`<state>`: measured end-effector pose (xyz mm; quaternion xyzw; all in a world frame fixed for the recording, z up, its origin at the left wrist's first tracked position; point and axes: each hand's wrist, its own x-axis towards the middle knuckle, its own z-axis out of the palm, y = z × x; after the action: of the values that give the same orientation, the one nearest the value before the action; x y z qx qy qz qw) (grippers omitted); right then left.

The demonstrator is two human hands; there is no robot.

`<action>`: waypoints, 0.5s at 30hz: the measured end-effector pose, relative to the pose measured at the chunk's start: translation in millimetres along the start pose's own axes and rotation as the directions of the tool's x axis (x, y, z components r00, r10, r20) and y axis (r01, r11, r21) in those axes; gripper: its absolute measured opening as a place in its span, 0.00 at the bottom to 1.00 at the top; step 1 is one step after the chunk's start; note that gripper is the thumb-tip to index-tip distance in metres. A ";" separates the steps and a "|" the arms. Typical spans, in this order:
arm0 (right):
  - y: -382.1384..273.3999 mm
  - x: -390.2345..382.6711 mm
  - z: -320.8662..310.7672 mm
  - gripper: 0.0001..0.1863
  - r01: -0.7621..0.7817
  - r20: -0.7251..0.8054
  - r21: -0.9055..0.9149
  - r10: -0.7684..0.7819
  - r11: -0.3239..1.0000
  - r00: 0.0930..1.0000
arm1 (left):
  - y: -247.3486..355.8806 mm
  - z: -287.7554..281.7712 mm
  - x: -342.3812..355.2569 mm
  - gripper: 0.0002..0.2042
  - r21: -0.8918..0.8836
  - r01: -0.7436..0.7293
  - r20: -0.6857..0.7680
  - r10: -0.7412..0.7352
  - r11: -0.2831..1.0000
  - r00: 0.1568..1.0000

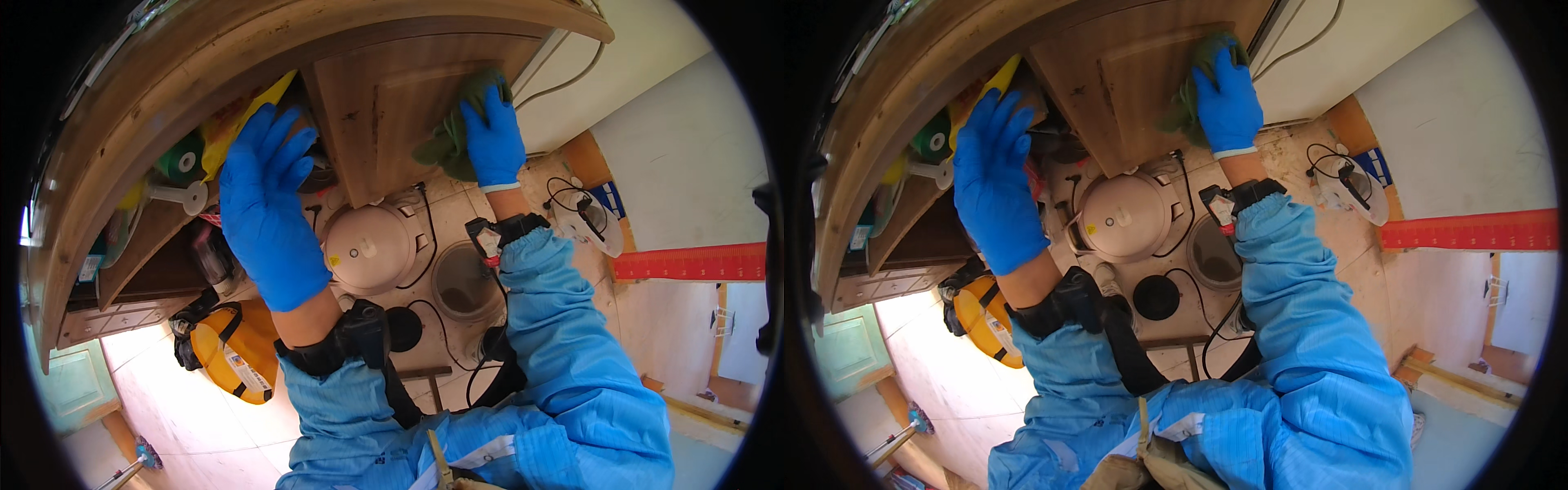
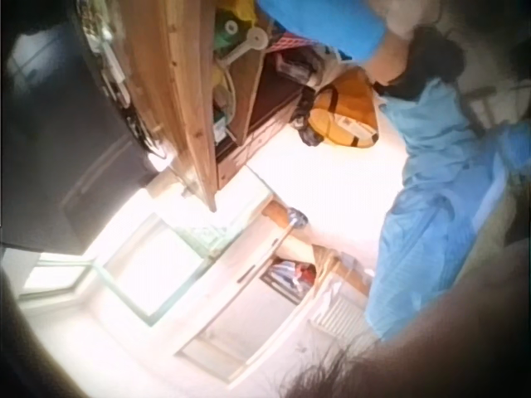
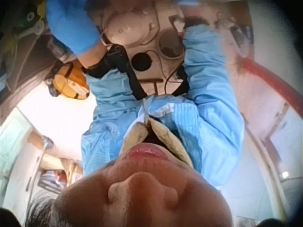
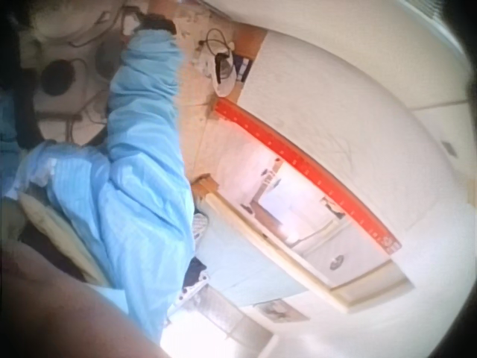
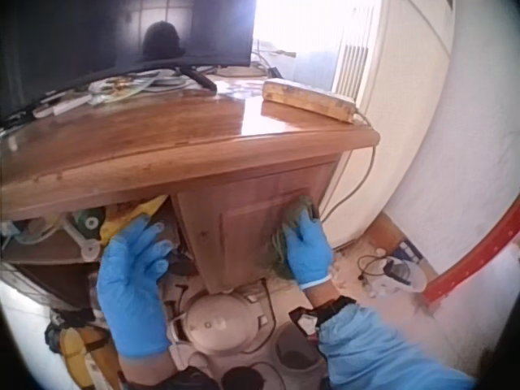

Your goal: The person wipes the top and front of a wooden cabinet with a green cloth. They repeatedly dip the cloth into a bucket of water, wring it out, and continue wiping the cabinet surface.

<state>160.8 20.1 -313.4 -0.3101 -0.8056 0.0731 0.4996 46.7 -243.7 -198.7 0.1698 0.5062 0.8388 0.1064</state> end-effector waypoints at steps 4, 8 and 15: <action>16.2 -29.1 14.6 0.27 -0.225 0.188 -0.004 0.221 0.974 0.957 | -3.4 -6.9 2.4 0.26 0.010 -0.012 -0.029 0.013 1.000 0.999; 29.5 -62.3 26.1 0.28 -0.351 0.294 0.043 0.324 0.936 0.899 | -14.6 -10.6 7.7 0.26 -0.005 -0.015 -0.040 0.015 1.000 0.999; 57.5 -135.6 67.2 0.27 -0.577 0.473 -0.002 0.509 0.817 0.719 | -34.5 -19.6 16.3 0.26 -0.042 -0.009 -0.054 0.007 0.999 0.998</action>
<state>170.0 1.2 -473.9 -0.4697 -0.7645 0.3452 0.2754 24.3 -237.8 -234.7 0.1467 0.4904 0.8540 0.0928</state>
